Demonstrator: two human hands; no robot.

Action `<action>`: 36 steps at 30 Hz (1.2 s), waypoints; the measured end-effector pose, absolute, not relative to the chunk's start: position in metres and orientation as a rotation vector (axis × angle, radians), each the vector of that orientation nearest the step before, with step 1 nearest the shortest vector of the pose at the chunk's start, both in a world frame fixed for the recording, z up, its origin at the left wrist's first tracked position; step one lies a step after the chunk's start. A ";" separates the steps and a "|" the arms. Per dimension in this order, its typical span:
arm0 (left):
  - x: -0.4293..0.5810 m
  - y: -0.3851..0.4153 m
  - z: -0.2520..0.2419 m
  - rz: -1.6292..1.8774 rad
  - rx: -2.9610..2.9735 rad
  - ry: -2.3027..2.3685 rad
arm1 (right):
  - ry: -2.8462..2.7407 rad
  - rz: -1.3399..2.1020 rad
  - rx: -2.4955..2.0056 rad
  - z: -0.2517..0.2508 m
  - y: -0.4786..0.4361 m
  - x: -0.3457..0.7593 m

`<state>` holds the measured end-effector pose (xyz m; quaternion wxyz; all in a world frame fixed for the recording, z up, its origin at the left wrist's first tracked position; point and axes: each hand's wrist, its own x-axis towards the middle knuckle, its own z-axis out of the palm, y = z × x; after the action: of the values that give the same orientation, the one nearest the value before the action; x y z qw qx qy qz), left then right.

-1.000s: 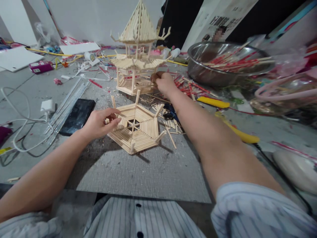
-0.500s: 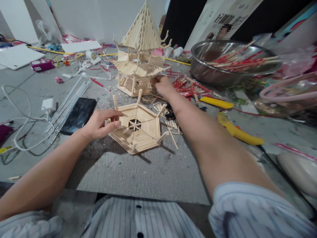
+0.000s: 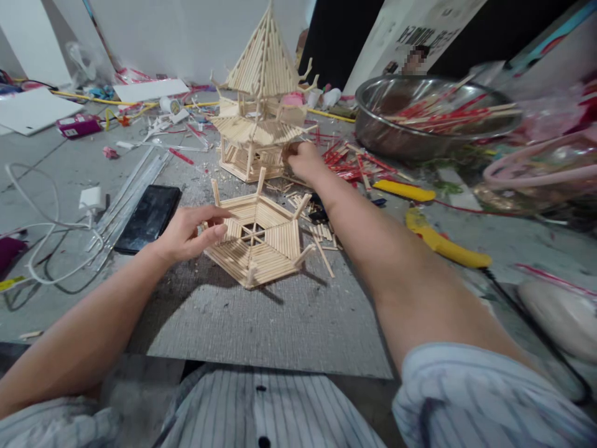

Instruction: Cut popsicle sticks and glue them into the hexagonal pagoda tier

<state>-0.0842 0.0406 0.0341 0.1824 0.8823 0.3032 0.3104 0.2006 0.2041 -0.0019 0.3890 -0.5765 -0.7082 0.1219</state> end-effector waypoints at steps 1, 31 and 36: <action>-0.084 0.041 0.034 0.874 2.494 0.868 | -1.809 0.301 -1.476 0.001 0.201 0.201; -0.086 0.045 0.019 1.015 2.232 0.885 | -2.399 0.943 -1.250 0.018 0.005 0.218; -0.085 0.045 0.019 0.991 2.203 0.954 | -2.411 0.982 -1.164 0.019 0.004 0.222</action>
<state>-0.0853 0.0449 0.0189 0.2688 0.8171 0.3538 0.3675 0.2216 0.0036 0.0188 0.1445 -0.4038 -0.8366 0.3408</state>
